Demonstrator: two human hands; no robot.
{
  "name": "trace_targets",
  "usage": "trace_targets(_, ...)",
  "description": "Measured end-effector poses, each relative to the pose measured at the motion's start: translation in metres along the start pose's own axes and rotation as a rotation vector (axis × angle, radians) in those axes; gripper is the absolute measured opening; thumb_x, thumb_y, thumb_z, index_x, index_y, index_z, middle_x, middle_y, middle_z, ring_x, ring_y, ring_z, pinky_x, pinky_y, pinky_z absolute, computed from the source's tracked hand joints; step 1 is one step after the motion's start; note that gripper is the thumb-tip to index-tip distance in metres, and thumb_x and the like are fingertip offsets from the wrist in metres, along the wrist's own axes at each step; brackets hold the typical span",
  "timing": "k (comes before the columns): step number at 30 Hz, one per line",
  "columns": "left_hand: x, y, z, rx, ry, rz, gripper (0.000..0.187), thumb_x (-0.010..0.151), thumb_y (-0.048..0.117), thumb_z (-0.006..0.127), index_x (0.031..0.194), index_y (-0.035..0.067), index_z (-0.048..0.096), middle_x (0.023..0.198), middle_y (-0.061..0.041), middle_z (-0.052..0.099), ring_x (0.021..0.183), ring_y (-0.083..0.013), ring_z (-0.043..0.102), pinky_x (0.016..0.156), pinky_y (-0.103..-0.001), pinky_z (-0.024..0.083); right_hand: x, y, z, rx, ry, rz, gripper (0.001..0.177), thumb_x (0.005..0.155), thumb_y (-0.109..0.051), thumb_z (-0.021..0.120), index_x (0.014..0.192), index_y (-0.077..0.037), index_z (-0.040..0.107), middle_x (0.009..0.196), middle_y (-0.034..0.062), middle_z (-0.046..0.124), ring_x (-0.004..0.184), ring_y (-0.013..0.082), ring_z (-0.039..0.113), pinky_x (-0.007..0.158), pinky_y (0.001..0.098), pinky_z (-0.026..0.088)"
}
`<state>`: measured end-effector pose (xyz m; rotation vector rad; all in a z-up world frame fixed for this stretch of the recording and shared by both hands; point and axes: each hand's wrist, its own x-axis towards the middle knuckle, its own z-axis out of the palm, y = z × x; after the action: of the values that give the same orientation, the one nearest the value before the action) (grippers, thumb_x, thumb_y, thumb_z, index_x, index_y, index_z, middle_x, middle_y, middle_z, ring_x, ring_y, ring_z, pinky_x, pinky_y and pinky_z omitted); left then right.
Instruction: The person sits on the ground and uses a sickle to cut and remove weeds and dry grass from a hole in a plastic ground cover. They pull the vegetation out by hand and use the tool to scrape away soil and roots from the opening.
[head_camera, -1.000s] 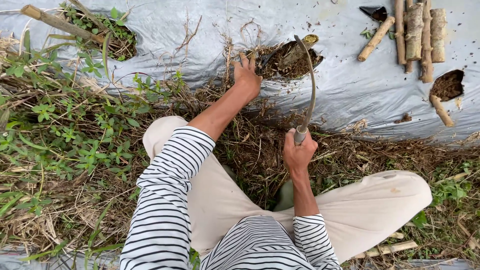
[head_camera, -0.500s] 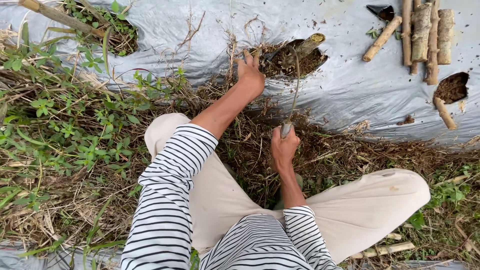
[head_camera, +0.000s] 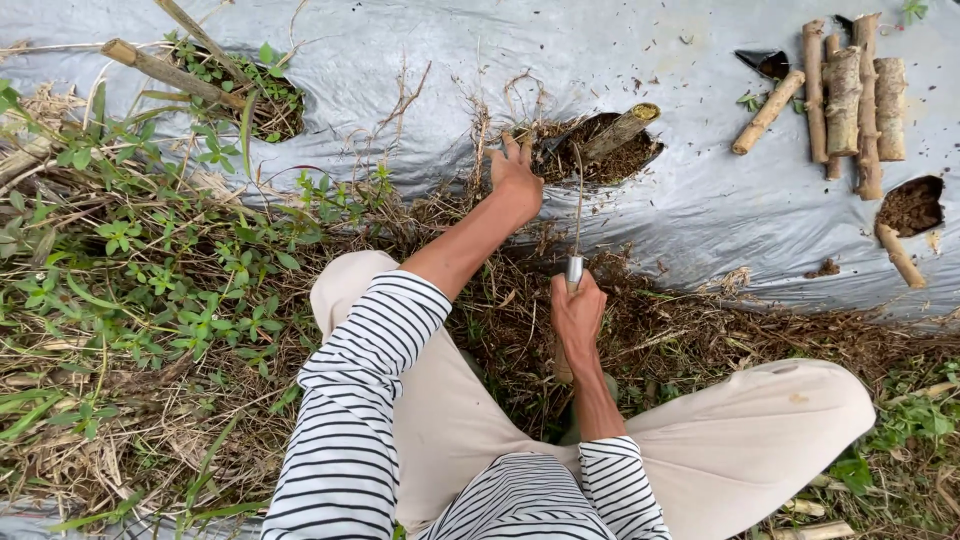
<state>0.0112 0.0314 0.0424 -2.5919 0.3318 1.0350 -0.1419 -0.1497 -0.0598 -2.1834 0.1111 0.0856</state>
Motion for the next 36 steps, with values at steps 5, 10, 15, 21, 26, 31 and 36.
trace_targets(5, -0.001, -0.009, -0.005, -0.012, -0.006, 0.013, 0.076, 0.086, 0.014, 0.079, 0.154, 0.03, 0.047, 0.17, -0.014, 0.021, 0.153, -0.0468, 0.016, 0.114, -0.063, 0.04, -0.009, -0.065, -0.015, 0.033, 0.249, -0.177, 0.028, 0.098, -0.002, 0.061, 0.073, -0.011, 0.051, 0.044, 0.0028, 0.05, 0.034, 0.0101, 0.042, 0.038, 0.0234, 0.032)
trace_targets(10, 0.003, 0.001, 0.0, 0.003, -0.009, 0.008, 0.076, 0.084, 0.014, 0.081, 0.152, 0.028, 0.05, 0.169, -0.015, 0.022, 0.153, -0.0473, 0.016, 0.115, -0.063, 0.04, -0.007, 0.006, 0.006, 0.008, -0.014, 0.048, 0.022, 0.096, -0.012, 0.057, 0.075, -0.006, 0.053, 0.049, 0.008, 0.052, 0.044, 0.0138, 0.042, 0.043, 0.0353, 0.037)
trace_targets(15, 0.022, -0.001, 0.017, -0.023, 0.02, 0.028, 0.071, 0.085, 0.016, 0.08, 0.15, 0.026, 0.053, 0.169, -0.014, 0.023, 0.154, -0.0452, 0.018, 0.115, -0.062, 0.04, -0.024, -0.115, -0.048, 0.058, 0.226, -0.153, 0.032, 0.094, -0.001, 0.061, 0.068, -0.012, 0.047, 0.043, 0.0006, 0.048, 0.034, 0.0071, 0.038, 0.035, 0.0223, 0.029)
trace_targets(21, 0.007, -0.005, 0.0, 0.001, -0.007, 0.003, 0.075, 0.087, 0.017, 0.079, 0.154, 0.03, 0.047, 0.17, -0.014, 0.019, 0.154, -0.0462, 0.015, 0.116, -0.063, 0.039, -0.005, 0.028, 0.01, -0.027, -0.072, 0.089, 0.022, 0.098, -0.008, 0.057, 0.076, -0.007, 0.053, 0.048, 0.0051, 0.053, 0.039, 0.0114, 0.04, 0.039, 0.0315, 0.035)
trace_targets(26, -0.01, -0.001, 0.001, -0.036, -0.016, 0.029, 0.074, 0.092, 0.013, 0.073, 0.156, 0.034, 0.042, 0.171, -0.014, 0.017, 0.154, -0.0462, 0.014, 0.116, -0.063, 0.038, -0.009, -0.037, -0.045, -0.118, -0.181, 0.199, 0.02, 0.1, -0.016, 0.057, 0.086, -0.002, 0.057, 0.055, 0.0097, 0.055, 0.044, 0.0172, 0.046, 0.048, 0.0376, 0.042)
trace_targets(31, 0.019, -0.005, 0.006, -0.008, 0.025, 0.046, 0.077, 0.091, 0.011, 0.074, 0.157, 0.036, 0.042, 0.17, -0.014, 0.02, 0.154, -0.0452, 0.017, 0.114, -0.062, 0.04, 0.005, -0.028, -0.023, -0.175, -0.192, 0.216, 0.021, 0.104, -0.016, 0.055, 0.093, 0.001, 0.06, 0.059, 0.0114, 0.057, 0.046, 0.0211, 0.05, 0.051, 0.0386, 0.045)
trace_targets(36, 0.055, 0.007, 0.022, 0.003, -0.01, 0.015, 0.089, 0.083, 0.015, 0.083, 0.156, 0.041, 0.04, 0.171, -0.013, 0.017, 0.153, -0.0484, 0.015, 0.113, -0.063, 0.04, -0.003, -0.099, -0.077, -0.303, -0.286, 0.249, 0.024, 0.101, -0.016, 0.053, 0.099, 0.006, 0.062, 0.068, 0.0247, 0.065, 0.056, 0.0335, 0.064, 0.058, 0.0477, 0.051)
